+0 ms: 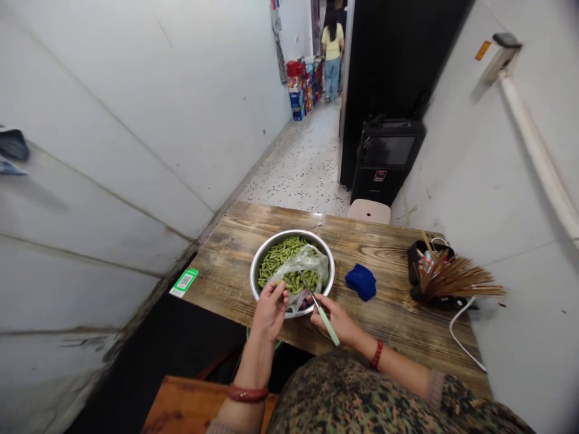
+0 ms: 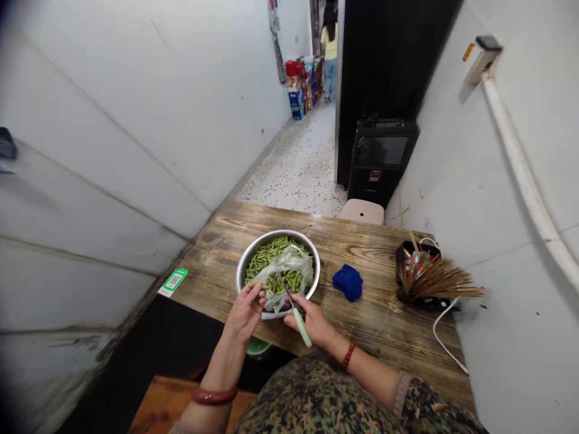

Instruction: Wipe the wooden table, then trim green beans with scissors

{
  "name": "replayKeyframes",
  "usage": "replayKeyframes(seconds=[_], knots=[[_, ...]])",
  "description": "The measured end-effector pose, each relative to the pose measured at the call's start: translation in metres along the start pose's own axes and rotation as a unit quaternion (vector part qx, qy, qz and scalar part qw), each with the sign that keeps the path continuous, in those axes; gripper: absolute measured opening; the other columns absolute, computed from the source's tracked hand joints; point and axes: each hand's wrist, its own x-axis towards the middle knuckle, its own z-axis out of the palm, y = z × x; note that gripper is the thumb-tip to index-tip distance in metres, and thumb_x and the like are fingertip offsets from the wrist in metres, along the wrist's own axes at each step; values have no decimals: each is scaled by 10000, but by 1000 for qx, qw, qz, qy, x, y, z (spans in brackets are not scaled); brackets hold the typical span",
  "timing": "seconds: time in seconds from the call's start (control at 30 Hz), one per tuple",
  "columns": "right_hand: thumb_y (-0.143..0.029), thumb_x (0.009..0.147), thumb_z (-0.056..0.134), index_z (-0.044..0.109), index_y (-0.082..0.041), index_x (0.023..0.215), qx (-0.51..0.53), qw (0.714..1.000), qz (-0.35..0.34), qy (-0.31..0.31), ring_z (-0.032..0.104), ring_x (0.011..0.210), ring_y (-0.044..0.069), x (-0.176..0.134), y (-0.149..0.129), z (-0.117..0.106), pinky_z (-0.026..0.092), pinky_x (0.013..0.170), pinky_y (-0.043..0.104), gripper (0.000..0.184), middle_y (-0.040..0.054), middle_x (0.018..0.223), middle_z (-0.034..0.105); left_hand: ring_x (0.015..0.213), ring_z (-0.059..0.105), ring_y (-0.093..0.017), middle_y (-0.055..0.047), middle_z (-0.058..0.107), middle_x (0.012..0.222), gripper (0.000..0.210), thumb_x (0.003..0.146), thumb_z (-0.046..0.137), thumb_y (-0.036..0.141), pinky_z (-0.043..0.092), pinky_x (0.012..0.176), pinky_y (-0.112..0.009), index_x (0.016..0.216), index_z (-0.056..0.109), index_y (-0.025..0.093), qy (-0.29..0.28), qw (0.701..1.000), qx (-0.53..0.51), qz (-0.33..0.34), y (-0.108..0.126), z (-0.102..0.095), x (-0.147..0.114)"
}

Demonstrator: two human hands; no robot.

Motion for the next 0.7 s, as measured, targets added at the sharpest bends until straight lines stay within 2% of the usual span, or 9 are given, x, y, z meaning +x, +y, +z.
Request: replayKeyframes(seconds=[0.23, 0.43, 0.7], knots=[[-237, 760, 674, 564, -176, 1224, -35, 999, 0, -35, 533, 694, 119, -2, -8, 4, 458, 713, 266, 480, -7, 820, 601, 569, 548, -40, 48, 581, 649, 316, 554, 866, 211, 474, 522, -124, 724, 608, 145, 14, 1000, -16, 4, -3, 4, -3], [-256, 756, 684, 562, -182, 1228, -53, 998, 14, -27, 556, 737, 143, 2, -12, 10, 470, 738, 283, 493, 9, 853, 615, 567, 557, -51, 47, 578, 624, 317, 548, 869, 208, 486, 529, -140, 703, 600, 144, 10, 1000, -14, -7, -9, 6, -6], [-297, 771, 687, 558, -199, 1228, -43, 999, 9, -25, 549, 730, 142, 4, -3, 13, 471, 732, 282, 485, 2, 842, 612, 577, 564, -50, 52, 580, 621, 332, 537, 875, 211, 503, 552, -140, 687, 584, 153, 6, 1000, -17, -3, -10, 9, -8]])
